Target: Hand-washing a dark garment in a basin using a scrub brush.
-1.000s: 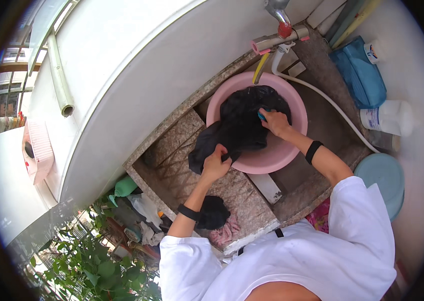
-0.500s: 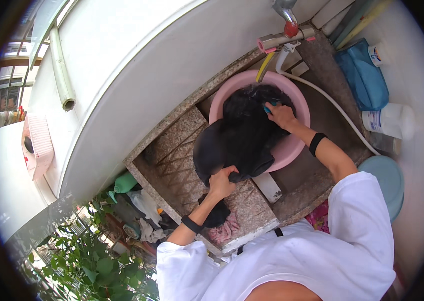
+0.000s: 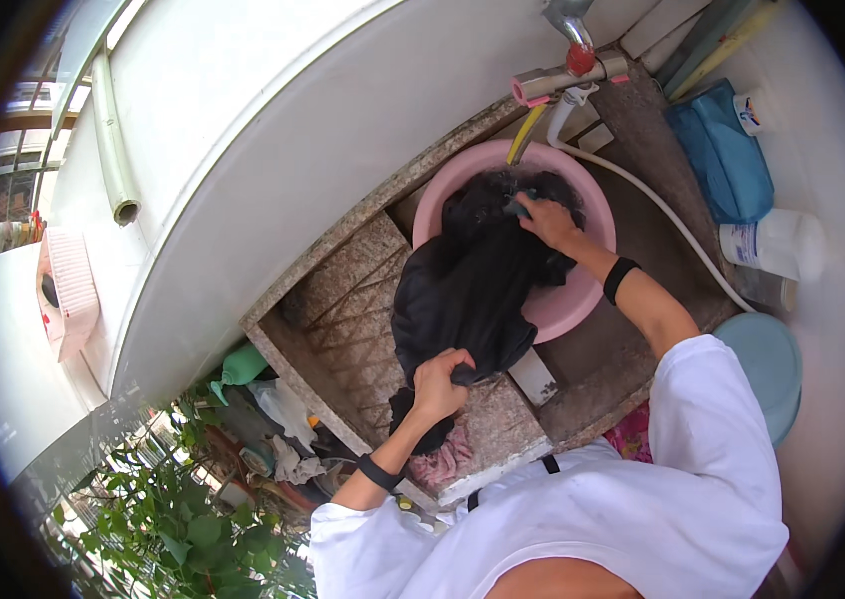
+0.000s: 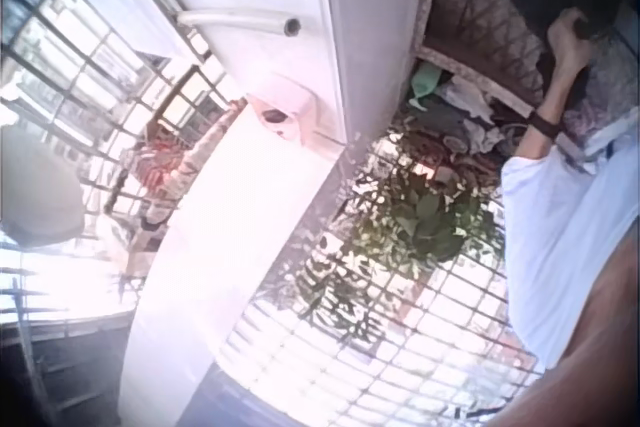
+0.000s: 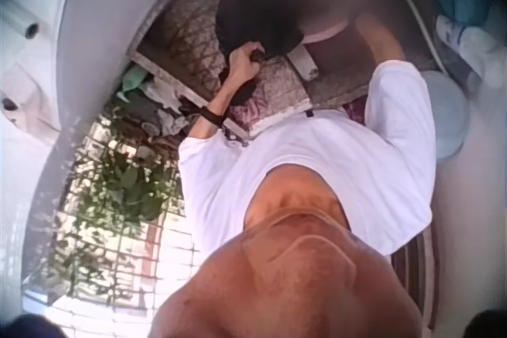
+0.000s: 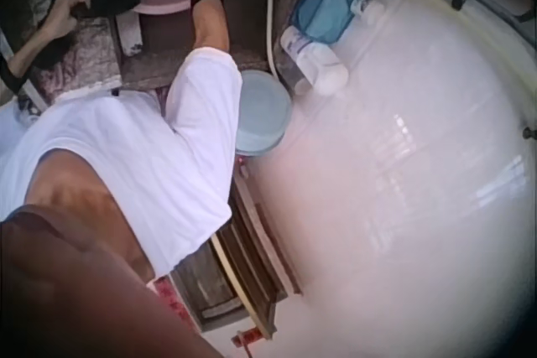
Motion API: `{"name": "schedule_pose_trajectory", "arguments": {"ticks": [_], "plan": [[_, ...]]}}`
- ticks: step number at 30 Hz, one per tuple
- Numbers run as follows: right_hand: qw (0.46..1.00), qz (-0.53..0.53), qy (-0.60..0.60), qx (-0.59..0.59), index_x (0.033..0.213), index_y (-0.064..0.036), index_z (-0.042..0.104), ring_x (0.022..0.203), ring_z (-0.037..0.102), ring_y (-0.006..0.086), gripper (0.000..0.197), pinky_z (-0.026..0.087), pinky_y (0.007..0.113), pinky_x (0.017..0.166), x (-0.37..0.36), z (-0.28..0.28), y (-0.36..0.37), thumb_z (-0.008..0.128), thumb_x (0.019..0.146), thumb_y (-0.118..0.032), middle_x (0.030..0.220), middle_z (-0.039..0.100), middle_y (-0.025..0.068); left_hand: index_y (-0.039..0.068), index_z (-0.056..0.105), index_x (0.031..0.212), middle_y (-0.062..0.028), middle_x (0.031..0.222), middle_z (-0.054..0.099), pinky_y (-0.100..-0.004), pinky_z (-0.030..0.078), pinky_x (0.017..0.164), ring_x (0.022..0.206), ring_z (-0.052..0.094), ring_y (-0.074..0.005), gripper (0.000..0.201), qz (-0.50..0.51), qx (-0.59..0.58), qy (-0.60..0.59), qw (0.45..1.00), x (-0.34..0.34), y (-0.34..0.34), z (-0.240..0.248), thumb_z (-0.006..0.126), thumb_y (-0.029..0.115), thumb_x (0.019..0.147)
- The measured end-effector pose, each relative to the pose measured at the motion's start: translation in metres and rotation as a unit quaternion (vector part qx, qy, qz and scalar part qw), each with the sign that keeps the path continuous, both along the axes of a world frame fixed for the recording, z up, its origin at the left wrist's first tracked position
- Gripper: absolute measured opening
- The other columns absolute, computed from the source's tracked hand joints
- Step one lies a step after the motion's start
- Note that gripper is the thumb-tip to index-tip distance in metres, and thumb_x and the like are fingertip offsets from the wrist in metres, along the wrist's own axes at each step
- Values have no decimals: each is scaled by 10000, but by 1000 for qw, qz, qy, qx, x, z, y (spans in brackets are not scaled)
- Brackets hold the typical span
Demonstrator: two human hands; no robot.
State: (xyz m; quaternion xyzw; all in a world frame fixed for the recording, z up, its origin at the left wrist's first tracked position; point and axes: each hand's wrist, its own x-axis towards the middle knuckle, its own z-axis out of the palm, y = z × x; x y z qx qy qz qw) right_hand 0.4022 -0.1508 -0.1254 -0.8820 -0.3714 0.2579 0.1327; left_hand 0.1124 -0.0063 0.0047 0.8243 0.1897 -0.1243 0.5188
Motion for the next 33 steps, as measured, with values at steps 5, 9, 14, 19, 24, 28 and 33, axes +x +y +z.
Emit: {"name": "schedule_pose_trajectory", "arguments": {"ticks": [5,9,14,19,24,28,33], "plan": [[968,-76,178,159,1109,-124,453,867,596,361,422,476,433,749,-72,54,13,658,748,-203,903,590,199,105,572,767,-104,716,531,-403,418,586,723,571,-339,144,19,87,-4,996,24,7,-10,562,17,653],[984,169,55,20,1149,-210,505,778,610,372,407,501,426,659,-95,15,34,638,771,-278,994,546,200,84,569,744,-100,696,506,-352,407,570,685,555,-329,168,12,27,-38,999,32,7,4,567,-27,617],[998,0,-56,-14,1182,-187,448,783,608,394,443,504,461,638,-12,-14,-1,612,782,-281,936,563,237,77,558,710,-81,668,446,-340,382,562,648,504,-287,232,-14,36,-134,990,81,14,51,572,-82,541],[984,-167,-50,27,1149,-155,453,830,595,367,439,488,423,696,-1,5,-39,640,754,-200,945,567,213,106,565,740,-41,768,461,-349,388,682,780,460,-261,300,-143,60,-160,975,73,-13,19,602,-73,502],[938,-49,214,269,1125,-159,505,760,582,294,412,482,356,703,-89,70,1,646,741,-206,914,548,152,90,551,747,-67,773,477,-357,404,670,772,460,-292,274,-126,98,-95,983,43,-17,-15,619,-44,517],[972,232,45,8,1125,-222,510,775,618,343,407,510,436,695,-66,8,24,643,745,-278,986,529,176,66,508,700,-82,713,479,-377,373,610,731,453,-305,207,-65,-40,-67,995,42,-23,17,591,-44,545],[992,88,-88,30,1131,-224,504,879,580,356,392,501,431,716,-25,-1,15,633,763,-263,1018,508,187,67,508,712,-73,684,472,-373,379,621,744,470,-307,198,-84,57,-58,993,15,-7,18,614,-19,569]]}}
